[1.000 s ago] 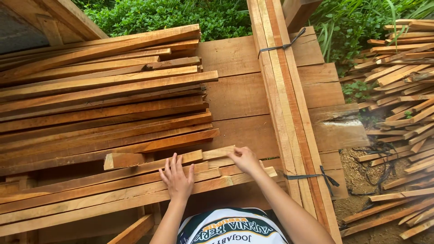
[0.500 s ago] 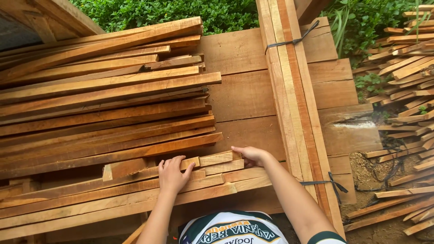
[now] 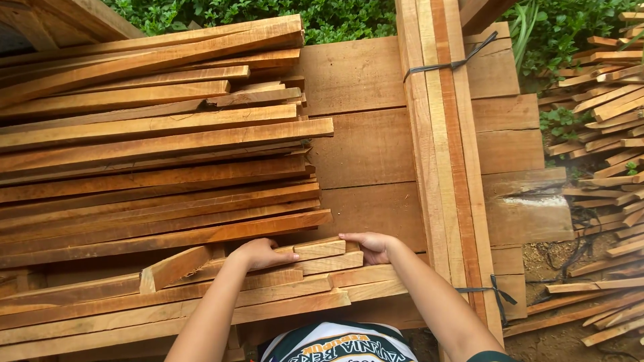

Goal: Organizing and stacking thin wood slats on a wooden workbench in a workshop.

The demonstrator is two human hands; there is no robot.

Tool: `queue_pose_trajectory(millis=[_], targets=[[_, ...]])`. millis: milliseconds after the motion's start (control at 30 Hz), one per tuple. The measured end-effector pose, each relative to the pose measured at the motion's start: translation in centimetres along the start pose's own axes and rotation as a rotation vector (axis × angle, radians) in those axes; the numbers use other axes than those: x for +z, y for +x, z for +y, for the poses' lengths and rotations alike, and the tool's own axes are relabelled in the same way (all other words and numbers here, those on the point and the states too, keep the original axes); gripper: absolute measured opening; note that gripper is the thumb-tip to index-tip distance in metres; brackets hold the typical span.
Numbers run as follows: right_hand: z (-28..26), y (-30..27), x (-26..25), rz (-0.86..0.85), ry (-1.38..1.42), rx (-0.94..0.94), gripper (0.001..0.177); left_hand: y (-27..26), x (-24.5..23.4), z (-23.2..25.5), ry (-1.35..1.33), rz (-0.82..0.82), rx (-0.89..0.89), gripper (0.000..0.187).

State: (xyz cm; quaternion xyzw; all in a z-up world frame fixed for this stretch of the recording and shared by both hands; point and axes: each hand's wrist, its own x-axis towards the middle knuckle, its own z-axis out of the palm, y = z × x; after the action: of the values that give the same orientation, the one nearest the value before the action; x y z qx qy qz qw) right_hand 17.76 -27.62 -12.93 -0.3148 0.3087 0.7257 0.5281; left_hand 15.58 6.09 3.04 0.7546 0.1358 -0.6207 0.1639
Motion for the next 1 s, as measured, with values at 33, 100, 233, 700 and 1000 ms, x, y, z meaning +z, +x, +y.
queue_pose_trajectory(millis=[33, 100, 233, 700, 1000], targets=[[0.3, 0.0, -0.1, -0.001, -0.001, 0.005, 0.068, -0.3, 0.1, 0.2, -0.003, -0.003, -0.003, 0.105], [0.4, 0.0, -0.2, -0.029, -0.025, -0.011, 0.071, -0.7, -0.3, 0.5, 0.019, 0.023, 0.006, 0.104], [0.7, 0.5, -1.1, -0.038, -0.004, -0.024, 0.068, -0.9, -0.2, 0.5, 0.025, 0.042, 0.004, 0.104], [1.0, -5.7, -3.4, 0.237, -0.052, -0.131, 0.076, -1.7, 0.8, 5.8, 0.033, 0.074, 0.062, 0.104], [8.5, -16.6, -1.5, 1.115, -0.668, -0.641, 0.044, -4.9, 3.3, 5.5, 0.037, 0.384, 0.231, 0.077]])
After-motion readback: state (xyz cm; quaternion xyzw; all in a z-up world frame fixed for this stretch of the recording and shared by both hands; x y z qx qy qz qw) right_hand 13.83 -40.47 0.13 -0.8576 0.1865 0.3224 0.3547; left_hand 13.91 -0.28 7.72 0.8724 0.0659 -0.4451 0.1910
